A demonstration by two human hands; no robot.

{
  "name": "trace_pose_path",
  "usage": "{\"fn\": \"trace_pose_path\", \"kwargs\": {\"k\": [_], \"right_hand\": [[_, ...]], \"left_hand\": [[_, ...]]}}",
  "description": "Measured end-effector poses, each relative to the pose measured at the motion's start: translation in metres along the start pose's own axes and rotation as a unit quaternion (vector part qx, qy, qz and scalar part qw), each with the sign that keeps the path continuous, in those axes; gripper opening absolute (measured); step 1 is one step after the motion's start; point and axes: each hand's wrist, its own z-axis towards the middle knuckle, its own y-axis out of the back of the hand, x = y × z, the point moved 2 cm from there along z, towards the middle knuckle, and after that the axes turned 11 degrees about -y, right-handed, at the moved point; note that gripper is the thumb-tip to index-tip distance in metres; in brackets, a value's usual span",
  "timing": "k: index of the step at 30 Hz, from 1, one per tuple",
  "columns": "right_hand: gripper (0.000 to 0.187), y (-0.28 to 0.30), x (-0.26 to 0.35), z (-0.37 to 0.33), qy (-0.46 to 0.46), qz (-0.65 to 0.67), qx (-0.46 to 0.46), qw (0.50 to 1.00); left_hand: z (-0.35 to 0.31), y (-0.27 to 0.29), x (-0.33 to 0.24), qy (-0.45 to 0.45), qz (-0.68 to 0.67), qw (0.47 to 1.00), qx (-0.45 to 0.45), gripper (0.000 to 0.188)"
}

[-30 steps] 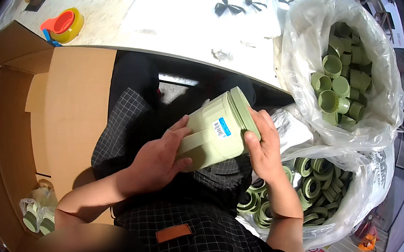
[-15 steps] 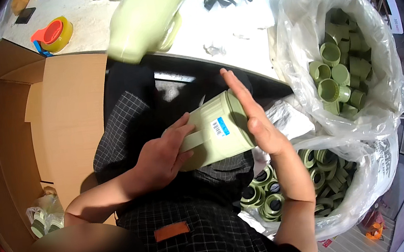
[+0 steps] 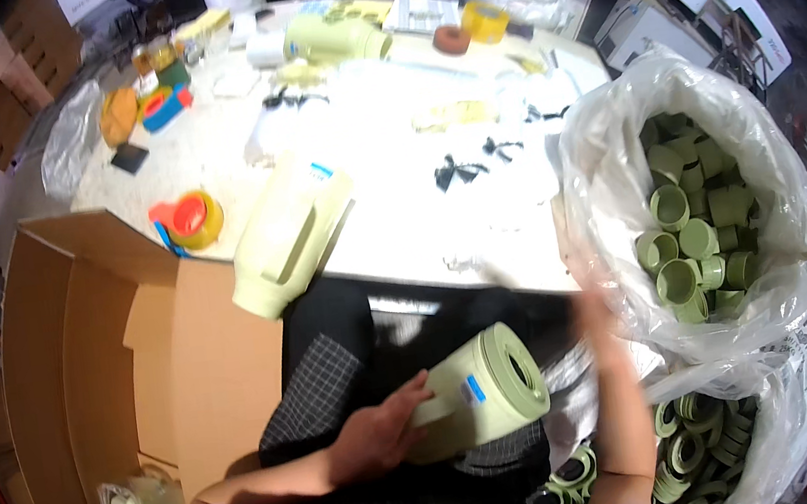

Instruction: The person puts lids on plastic jugs, places each jug into a plastic bag, and stacks the bagged jugs inside a large cardboard box.

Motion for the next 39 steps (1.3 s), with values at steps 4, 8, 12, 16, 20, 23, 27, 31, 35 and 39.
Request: {"fn": "trace_pose_path", "kwargs": {"k": [4,8,12,16,20,23,27,31,35,39], "right_hand": [[0.057,-0.115,0.074,-0.034,0.112,0.158,0.393,0.899],[0.064,-0.083,0.05,-0.026,0.116,0.047,0.311,0.942],[0.063,-0.075,0.023,-0.06,-0.002,0.07,0.269,0.961],[0.079,-0.075,0.019,-0.064,-0.007,0.078,0.259,0.963],[0.06,-0.084,0.027,-0.058,-0.028,0.123,0.277,0.952],[0.057,-0.078,0.018,-0.057,-0.038,0.137,0.279,0.95],[0.057,-0.079,0.018,-0.056,-0.036,0.141,0.277,0.95],[0.057,-0.083,0.016,-0.056,-0.041,0.142,0.273,0.951],[0.075,-0.082,0.019,-0.056,-0.036,0.118,0.258,0.958],[0.066,-0.074,0.017,-0.058,-0.04,0.132,0.238,0.961]], "left_hand": [[-0.013,-0.005,0.007,0.014,0.042,0.999,-0.019,0.051],[-0.002,0.024,0.008,-0.006,0.008,0.999,-0.05,0.055],[0.013,0.12,0.047,-0.012,0.343,0.839,-0.422,0.084],[0.035,0.219,0.122,0.105,0.44,0.695,-0.558,0.094],[0.023,0.276,0.151,0.161,0.306,0.741,-0.575,0.092],[0.032,0.288,0.145,0.211,0.273,0.803,-0.487,0.075],[0.027,0.289,0.172,0.24,0.12,0.868,-0.418,0.047],[0.032,0.245,0.18,0.235,-0.106,0.898,-0.356,0.019],[0.045,0.215,0.153,0.153,-0.203,0.885,-0.389,0.017],[0.061,0.259,0.106,0.065,-0.135,0.828,-0.54,0.013]]}}
